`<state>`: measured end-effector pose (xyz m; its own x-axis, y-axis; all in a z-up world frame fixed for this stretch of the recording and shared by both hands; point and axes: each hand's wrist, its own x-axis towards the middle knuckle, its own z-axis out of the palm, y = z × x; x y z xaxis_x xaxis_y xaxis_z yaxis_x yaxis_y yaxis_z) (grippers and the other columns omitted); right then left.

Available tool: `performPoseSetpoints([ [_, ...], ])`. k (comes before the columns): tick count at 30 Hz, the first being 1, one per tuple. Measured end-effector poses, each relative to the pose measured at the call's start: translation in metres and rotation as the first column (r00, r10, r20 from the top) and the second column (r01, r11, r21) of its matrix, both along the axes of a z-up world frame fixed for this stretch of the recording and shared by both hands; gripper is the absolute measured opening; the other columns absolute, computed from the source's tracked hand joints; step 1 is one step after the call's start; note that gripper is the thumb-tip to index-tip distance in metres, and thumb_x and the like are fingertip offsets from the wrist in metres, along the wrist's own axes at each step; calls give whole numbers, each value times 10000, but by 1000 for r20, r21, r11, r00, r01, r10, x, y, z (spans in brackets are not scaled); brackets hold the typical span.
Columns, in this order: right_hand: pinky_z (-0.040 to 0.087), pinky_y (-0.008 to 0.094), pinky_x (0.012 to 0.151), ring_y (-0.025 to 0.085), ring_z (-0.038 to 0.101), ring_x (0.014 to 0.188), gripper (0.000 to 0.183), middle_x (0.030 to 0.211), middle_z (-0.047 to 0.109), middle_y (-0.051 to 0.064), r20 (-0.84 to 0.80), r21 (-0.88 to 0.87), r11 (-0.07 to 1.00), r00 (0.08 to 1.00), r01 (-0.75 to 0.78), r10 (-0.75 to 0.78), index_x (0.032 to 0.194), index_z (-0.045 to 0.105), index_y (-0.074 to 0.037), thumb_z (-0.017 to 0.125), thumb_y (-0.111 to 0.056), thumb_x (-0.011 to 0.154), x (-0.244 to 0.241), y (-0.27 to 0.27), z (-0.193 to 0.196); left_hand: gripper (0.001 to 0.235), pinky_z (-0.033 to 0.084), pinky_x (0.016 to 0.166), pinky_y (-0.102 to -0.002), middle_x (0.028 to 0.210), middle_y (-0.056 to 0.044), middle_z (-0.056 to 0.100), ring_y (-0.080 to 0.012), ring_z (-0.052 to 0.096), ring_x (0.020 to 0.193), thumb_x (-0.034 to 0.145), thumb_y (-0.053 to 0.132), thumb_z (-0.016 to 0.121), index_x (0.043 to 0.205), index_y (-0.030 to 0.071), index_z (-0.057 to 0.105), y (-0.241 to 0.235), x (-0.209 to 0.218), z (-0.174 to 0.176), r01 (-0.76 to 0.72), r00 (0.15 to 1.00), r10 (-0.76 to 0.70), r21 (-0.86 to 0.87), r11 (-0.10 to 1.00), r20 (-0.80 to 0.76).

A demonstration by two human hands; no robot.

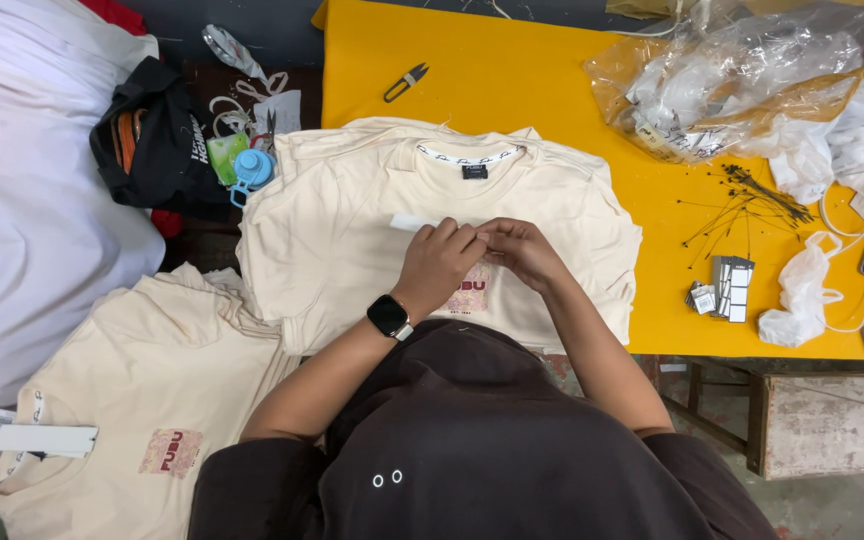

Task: Attaching brand tags to t-shirts and stacking them on a work table in a factory setting.

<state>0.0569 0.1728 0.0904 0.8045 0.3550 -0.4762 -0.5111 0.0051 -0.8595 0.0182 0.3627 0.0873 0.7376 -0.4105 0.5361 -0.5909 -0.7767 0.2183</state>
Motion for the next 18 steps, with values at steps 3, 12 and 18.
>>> performPoseSetpoints([
  [3, 644, 323, 723, 152, 747, 776, 142, 854, 696, 28, -141, 92, 996, 990, 13, 0, 1056, 697, -3, 612, -37, 947, 6, -8, -41, 20, 436, 672, -332, 885, 18, 528, -191, 539, 878, 956, 195, 633, 943, 181, 633, -7, 1, 1, 28, 999, -29, 44, 999, 28],
  [12, 547, 151, 589, 58, 658, 623, 108, 733, 638, -29, 168, 19, 891, 877, 453, -449, 1096, 628, -85, 684, -101, 1006, 84, -11, -44, 306, 549, 728, -421, 857, -24, 691, -280, 712, 836, 786, 142, 807, 1054, 174, 662, -14, 41, -41, -237, 560, -274, -469, 851, -782],
  [18, 578, 230, 654, 111, 673, 715, 87, 872, 741, 107, 495, -292, 874, 843, 389, -210, 1034, 776, -60, 756, -41, 951, 85, -12, -61, 341, 575, 809, -450, 1141, -123, 658, -342, 705, 1009, 868, 74, 750, 1192, 87, 647, 3, 78, -4, -306, 685, -59, -360, 881, -726],
])
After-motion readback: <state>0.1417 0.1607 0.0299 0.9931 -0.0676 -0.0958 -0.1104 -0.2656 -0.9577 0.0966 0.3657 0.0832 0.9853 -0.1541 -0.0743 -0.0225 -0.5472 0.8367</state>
